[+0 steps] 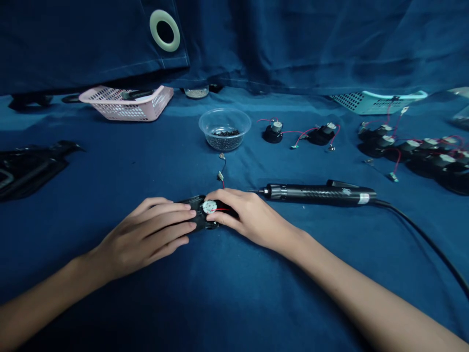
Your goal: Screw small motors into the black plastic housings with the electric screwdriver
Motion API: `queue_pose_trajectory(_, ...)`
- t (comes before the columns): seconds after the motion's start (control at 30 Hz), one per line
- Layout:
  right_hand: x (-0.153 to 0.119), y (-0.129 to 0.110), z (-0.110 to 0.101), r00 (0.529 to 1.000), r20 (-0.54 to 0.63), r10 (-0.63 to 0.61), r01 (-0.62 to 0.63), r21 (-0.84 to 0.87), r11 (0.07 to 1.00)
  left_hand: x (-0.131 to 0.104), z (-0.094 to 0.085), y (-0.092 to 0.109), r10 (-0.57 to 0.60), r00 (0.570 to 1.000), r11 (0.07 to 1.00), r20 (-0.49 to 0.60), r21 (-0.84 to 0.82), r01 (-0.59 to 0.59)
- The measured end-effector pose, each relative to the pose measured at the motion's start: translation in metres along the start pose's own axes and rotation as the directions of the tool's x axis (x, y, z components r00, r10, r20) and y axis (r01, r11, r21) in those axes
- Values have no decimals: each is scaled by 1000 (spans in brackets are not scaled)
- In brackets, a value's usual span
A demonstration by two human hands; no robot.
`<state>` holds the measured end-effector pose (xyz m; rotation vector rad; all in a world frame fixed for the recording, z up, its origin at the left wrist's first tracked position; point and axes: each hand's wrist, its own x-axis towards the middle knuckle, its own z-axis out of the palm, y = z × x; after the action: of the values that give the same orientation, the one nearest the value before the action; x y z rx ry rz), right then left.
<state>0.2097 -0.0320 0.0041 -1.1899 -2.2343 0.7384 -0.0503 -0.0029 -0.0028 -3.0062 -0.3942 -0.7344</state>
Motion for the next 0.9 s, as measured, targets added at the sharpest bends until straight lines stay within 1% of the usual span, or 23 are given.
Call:
queue_pose_trajectory(0.17,0,0,0,1000,1,3,-3,-6,1000,1,0,0,-15,1000,999,-18,-40,14)
queue_pose_trajectory(0.33,0,0,0,1000,-9,-4,4,5,1000,2,-4,2,-38,999,998,10,-56,39)
queue_pose_trajectory(0.67,0,-1,-1,1000,-14,0,0,6,1000,5,-7,2,-33,999,994,2,-103,33)
queue_pose_trajectory(0.9,0,-1,-1,1000,9,20,-20,12,1000,7,-13,3,-40,994,995,98,-87,49)
